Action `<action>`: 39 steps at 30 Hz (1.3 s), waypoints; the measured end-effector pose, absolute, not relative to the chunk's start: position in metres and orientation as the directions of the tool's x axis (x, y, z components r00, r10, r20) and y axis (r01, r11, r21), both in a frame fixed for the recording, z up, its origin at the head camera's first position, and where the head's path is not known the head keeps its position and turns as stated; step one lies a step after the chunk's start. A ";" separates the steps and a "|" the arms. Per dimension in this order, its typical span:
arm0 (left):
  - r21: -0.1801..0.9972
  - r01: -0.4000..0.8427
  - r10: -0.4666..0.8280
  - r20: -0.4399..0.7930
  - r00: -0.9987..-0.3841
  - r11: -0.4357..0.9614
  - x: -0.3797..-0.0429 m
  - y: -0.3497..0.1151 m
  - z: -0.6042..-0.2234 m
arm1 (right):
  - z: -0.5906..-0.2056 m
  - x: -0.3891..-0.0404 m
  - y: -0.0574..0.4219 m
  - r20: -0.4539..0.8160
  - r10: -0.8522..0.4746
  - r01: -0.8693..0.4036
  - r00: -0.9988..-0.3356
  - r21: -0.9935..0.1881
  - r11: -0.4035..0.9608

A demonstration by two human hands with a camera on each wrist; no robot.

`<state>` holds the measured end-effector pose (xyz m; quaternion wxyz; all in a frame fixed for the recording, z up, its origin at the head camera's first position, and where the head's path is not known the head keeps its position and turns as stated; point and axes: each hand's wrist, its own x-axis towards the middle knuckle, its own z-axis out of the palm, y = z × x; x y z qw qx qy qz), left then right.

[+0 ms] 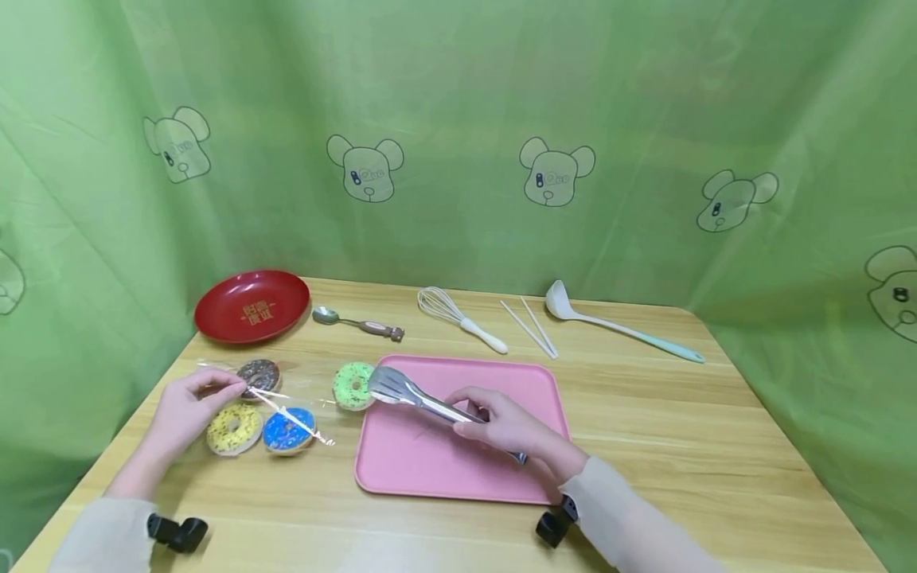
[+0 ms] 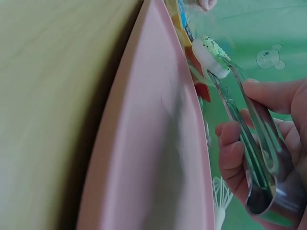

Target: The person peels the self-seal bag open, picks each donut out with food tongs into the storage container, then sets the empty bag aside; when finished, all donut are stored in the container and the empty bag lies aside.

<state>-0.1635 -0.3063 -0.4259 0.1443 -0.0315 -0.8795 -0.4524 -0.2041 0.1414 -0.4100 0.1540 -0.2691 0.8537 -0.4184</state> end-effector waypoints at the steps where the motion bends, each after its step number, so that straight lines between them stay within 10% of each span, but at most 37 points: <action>1: 0.788 0.186 -0.075 0.282 -0.956 0.587 -0.163 -0.306 -0.426 | -0.410 -0.203 0.146 -0.036 -0.585 -0.325 -0.810 -0.804 0.498; 39: 0.779 0.177 -0.080 0.279 -0.957 0.601 -0.160 -0.304 -0.424 | -0.413 -0.149 0.311 -0.080 -0.368 -0.131 -0.926 -0.847 0.515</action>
